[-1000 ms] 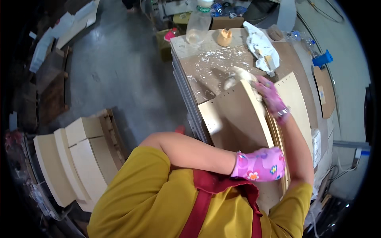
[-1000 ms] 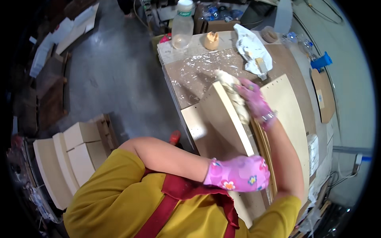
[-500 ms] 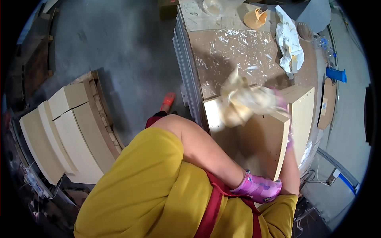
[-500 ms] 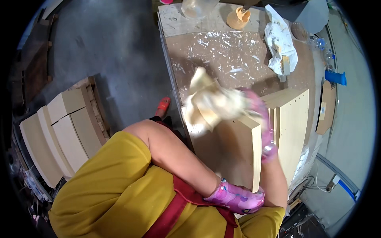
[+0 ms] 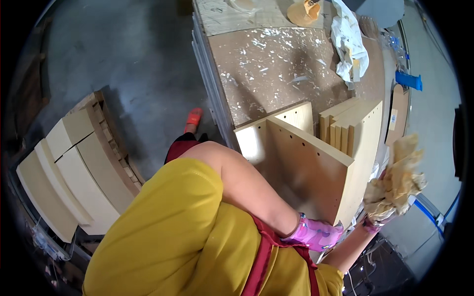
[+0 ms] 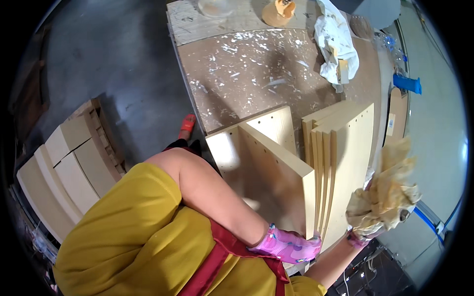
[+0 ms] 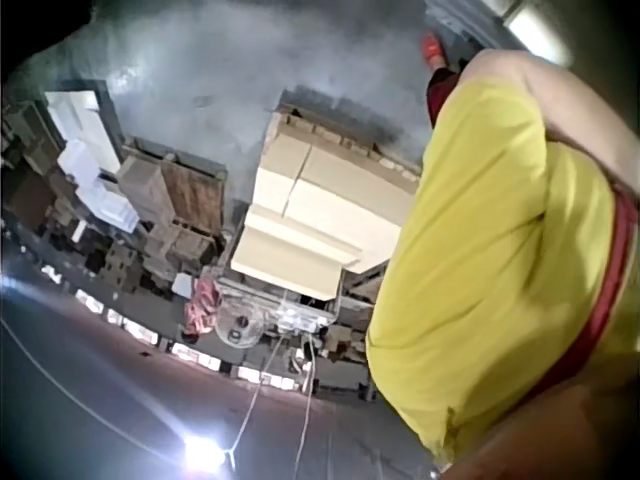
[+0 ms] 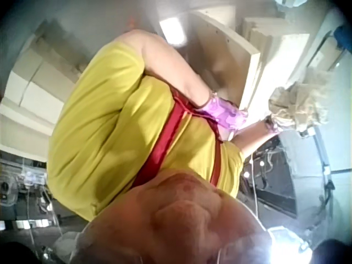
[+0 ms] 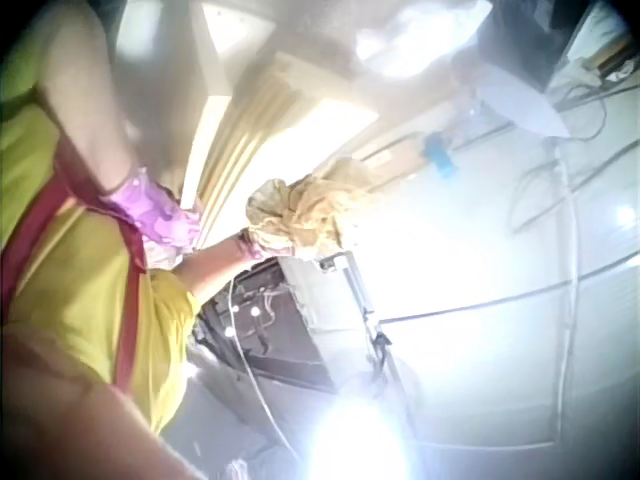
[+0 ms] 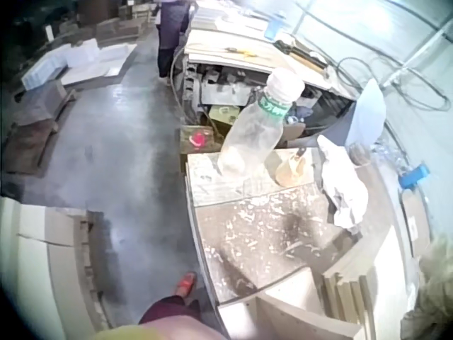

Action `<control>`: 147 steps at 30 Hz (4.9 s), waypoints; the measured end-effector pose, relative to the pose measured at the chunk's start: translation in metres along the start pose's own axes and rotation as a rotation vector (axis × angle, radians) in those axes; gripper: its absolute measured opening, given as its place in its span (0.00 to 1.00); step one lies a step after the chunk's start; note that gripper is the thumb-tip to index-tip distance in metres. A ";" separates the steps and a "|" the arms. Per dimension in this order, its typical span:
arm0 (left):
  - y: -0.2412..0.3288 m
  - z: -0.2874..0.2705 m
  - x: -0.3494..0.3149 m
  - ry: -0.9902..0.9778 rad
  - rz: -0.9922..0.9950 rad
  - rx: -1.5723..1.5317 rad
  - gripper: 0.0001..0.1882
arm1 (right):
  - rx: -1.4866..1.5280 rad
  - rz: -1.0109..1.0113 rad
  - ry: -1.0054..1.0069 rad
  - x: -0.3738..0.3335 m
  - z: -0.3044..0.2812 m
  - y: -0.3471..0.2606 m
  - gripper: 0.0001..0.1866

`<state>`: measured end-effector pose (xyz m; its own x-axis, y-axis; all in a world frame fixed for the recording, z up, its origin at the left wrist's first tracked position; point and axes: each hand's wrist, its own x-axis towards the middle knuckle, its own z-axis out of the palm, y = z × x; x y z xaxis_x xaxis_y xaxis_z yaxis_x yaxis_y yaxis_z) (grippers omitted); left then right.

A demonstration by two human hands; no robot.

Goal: The person wipes the surface of several light-colored wooden boards with a white cloth. They repeatedly pick up a plastic bottle and pour liquid onto the cloth before continuing to wipe the boards. The person handles the boards one at a time, wiping them thoroughly before moving to the next.

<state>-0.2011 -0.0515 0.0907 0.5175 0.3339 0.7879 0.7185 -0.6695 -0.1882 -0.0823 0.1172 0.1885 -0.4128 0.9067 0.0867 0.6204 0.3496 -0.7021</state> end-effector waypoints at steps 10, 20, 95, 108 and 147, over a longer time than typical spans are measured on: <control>-0.001 -0.010 -0.010 0.006 -0.032 -0.029 0.20 | -0.383 -0.089 -0.222 0.001 0.038 -0.014 0.23; -0.014 -0.009 -0.013 -0.021 0.020 -0.176 0.21 | 0.186 0.249 -1.302 0.108 0.234 -0.072 0.21; -0.147 0.165 0.071 -0.759 -0.179 -0.029 0.29 | -0.877 0.403 0.433 -0.221 -0.084 0.231 0.14; -0.142 0.182 0.088 -0.801 -0.101 -0.051 0.29 | -0.435 -0.172 0.364 -0.109 0.006 0.169 0.23; -0.135 0.167 0.095 -0.826 -0.132 -0.113 0.33 | -0.534 -0.066 0.345 -0.081 -0.037 0.214 0.27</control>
<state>-0.1716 0.1813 0.0928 0.6380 0.7623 0.1090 0.7687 -0.6390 -0.0301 0.1082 0.1273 0.0577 -0.2779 0.8721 0.4028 0.8846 0.3958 -0.2467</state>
